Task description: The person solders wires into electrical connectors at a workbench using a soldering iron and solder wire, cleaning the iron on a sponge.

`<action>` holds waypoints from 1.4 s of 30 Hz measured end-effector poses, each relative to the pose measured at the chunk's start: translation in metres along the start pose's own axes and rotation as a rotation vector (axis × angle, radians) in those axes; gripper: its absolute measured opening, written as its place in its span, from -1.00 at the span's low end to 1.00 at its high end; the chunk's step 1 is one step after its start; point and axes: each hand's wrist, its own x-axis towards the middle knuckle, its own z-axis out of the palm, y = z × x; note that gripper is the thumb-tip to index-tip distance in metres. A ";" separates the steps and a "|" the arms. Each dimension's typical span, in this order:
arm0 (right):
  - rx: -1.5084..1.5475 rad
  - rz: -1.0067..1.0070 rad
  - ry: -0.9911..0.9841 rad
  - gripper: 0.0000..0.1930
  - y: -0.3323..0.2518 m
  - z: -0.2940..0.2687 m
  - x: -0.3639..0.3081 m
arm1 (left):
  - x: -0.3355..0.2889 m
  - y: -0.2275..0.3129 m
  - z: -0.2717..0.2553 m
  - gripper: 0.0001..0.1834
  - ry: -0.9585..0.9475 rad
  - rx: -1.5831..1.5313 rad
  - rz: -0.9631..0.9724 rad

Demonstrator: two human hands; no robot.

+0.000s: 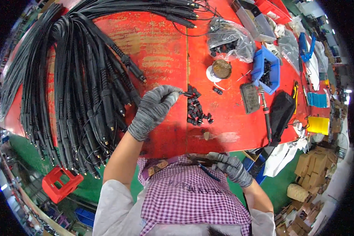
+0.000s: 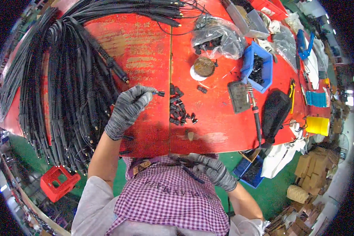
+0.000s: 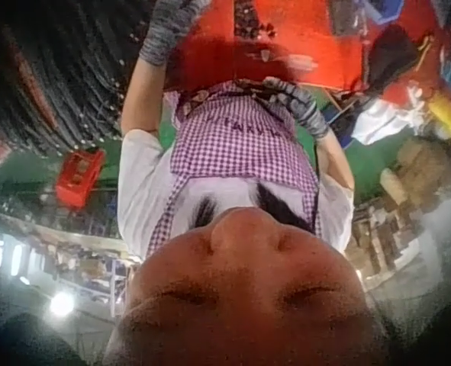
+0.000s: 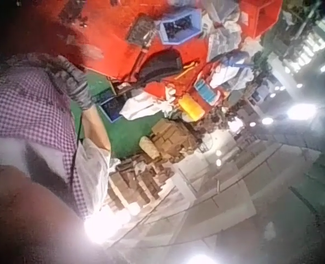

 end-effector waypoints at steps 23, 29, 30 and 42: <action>0.274 -0.288 -0.036 -0.68 -0.106 -0.020 0.039 | 0.000 0.012 -0.002 -0.84 -0.005 0.112 0.155; 0.618 0.005 -0.001 -0.62 -0.124 0.002 0.055 | -0.002 0.034 -0.011 -0.83 -0.116 0.039 0.072; 0.673 0.059 -0.010 -0.61 -0.123 0.004 0.060 | -0.005 0.036 -0.015 -0.83 -0.143 0.008 0.008; 0.880 0.116 -0.285 -0.18 -0.087 0.001 0.068 | -0.005 0.036 -0.039 -0.83 -0.353 -0.150 0.055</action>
